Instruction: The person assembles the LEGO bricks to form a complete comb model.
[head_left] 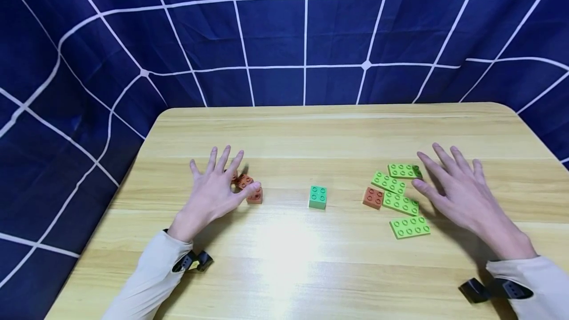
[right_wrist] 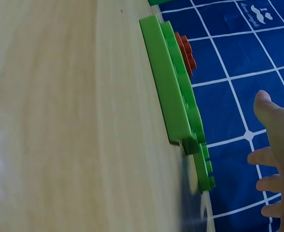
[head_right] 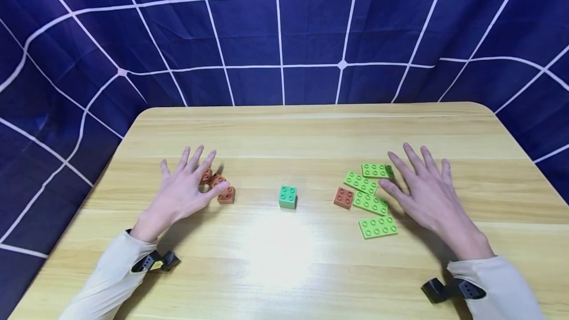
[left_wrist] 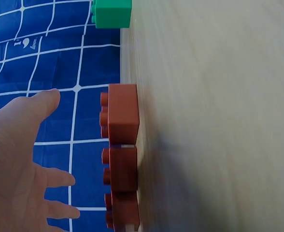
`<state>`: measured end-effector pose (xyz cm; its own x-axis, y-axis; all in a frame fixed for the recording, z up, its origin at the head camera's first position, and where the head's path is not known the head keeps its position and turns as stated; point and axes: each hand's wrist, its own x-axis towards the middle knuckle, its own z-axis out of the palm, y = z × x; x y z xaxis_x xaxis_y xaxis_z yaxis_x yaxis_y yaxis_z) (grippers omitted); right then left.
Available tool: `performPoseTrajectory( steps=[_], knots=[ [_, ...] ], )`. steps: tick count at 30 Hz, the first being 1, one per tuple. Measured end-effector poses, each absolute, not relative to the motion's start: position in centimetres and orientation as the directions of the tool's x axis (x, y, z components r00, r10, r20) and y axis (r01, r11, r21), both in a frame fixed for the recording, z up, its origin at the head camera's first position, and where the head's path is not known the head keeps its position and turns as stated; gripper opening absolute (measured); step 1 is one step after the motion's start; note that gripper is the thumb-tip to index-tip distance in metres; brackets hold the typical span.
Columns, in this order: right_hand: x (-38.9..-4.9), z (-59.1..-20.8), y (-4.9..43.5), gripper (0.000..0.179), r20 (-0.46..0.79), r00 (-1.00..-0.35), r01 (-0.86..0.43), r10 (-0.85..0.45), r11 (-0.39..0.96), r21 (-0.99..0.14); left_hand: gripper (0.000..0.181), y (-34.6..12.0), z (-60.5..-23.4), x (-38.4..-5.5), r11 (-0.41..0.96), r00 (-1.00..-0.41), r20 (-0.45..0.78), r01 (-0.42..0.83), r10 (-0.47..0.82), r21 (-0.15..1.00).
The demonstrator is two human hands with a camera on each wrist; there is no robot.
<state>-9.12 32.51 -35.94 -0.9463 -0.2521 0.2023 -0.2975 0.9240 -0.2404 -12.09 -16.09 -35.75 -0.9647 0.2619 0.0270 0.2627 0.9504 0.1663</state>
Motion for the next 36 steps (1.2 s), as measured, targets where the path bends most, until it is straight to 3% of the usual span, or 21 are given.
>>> performPoseTrajectory(
  steps=[14, 36],
  knots=[
    [-9.1, -36.0, 30.5, 0.063, 0.248, -0.904, -0.408, -0.347, 0.873, -0.265, 0.088, -14.7, -35.6, -11.6, 0.908, -0.931, 0.047, 0.362, 0.361, 0.212],
    [-8.9, -35.4, 27.4, 0.060, 0.292, -0.837, -0.528, -0.462, 0.823, -0.211, 0.068, -11.1, -35.5, -11.1, 0.695, -0.761, 0.216, 0.648, 0.612, 0.313]
  ],
)
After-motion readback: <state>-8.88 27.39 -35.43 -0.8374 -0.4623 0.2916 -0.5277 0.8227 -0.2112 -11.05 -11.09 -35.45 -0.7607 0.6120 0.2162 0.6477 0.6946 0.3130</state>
